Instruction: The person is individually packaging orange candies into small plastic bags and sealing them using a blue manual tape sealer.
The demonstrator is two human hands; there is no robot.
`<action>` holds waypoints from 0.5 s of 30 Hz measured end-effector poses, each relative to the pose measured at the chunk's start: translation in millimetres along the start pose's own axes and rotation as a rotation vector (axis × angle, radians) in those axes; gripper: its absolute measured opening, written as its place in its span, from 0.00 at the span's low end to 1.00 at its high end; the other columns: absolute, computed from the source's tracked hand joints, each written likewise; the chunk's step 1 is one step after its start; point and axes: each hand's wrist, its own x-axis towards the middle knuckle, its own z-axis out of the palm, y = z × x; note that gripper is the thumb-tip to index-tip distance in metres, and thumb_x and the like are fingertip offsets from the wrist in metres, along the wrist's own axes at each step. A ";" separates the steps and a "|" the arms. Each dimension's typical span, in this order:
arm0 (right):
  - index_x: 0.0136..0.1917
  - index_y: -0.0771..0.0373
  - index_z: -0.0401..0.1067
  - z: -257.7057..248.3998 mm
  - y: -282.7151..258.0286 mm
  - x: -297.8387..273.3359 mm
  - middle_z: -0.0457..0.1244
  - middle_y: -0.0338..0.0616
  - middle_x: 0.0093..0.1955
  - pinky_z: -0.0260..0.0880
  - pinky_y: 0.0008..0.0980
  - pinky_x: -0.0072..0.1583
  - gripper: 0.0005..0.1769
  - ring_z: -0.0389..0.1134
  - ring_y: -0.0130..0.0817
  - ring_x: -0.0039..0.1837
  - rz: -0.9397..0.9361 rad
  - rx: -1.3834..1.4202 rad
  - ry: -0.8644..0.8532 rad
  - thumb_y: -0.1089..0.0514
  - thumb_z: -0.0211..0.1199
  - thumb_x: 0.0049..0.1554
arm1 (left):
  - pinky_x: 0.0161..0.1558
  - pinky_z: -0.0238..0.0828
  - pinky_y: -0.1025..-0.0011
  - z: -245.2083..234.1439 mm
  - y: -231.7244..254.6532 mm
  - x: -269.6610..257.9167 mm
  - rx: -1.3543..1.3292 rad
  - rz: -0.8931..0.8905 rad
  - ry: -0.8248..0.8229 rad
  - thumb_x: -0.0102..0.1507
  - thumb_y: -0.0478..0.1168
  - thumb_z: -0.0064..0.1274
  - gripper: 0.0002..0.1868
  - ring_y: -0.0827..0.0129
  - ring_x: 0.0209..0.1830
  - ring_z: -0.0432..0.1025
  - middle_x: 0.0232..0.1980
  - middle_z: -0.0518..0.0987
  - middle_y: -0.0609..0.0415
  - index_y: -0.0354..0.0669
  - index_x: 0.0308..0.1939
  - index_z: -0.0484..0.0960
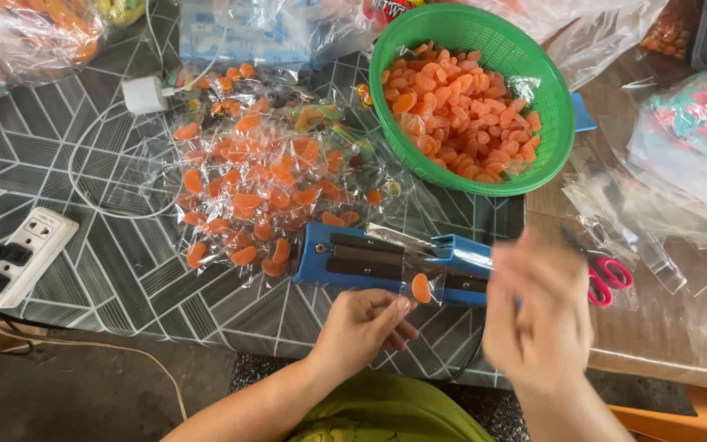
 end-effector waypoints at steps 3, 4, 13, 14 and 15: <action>0.55 0.65 0.74 -12.7 -22.9 -25.4 0.70 0.46 0.48 0.74 0.31 0.47 0.10 0.72 0.34 0.44 0.143 0.006 -0.265 0.64 0.62 0.60 | 0.31 0.79 0.74 -0.5 -0.2 0.3 0.027 0.019 -0.006 0.68 0.52 0.51 0.21 0.71 0.25 0.81 0.34 0.89 0.50 0.38 0.49 0.88; 0.54 0.62 0.79 -13.3 -32.4 -29.4 0.74 0.35 0.40 0.77 0.21 0.38 0.11 0.74 0.22 0.35 0.318 0.037 -0.450 0.59 0.63 0.58 | 0.29 0.77 0.75 -0.5 -0.1 0.4 0.021 0.026 -0.014 0.68 0.52 0.51 0.20 0.71 0.25 0.81 0.34 0.89 0.49 0.39 0.46 0.88; 0.80 0.55 0.56 14.2 -17.7 -48.9 0.64 0.31 0.25 0.65 0.32 0.27 0.35 0.64 0.28 0.24 0.338 -0.312 -0.776 0.59 0.53 0.60 | 0.32 0.79 0.72 2.8 0.6 4.3 -0.033 -0.020 0.023 0.65 0.57 0.51 0.27 0.71 0.26 0.80 0.33 0.90 0.51 0.39 0.51 0.89; 0.80 0.55 0.56 17.6 -16.7 -49.6 0.64 0.31 0.25 0.65 0.32 0.27 0.35 0.64 0.28 0.24 0.343 -0.311 -0.777 0.59 0.53 0.60 | 0.32 0.79 0.72 2.9 0.3 4.4 -0.031 -0.024 0.021 0.65 0.57 0.51 0.27 0.71 0.26 0.80 0.33 0.90 0.51 0.39 0.51 0.89; 0.81 0.52 0.52 21.3 -15.7 -50.3 0.69 0.28 0.36 0.68 0.37 0.27 0.37 0.67 0.31 0.28 0.383 -0.299 -0.848 0.59 0.53 0.60 | 0.33 0.79 0.71 2.7 0.1 4.4 -0.016 -0.021 0.022 0.65 0.56 0.51 0.26 0.72 0.26 0.80 0.33 0.89 0.52 0.40 0.51 0.89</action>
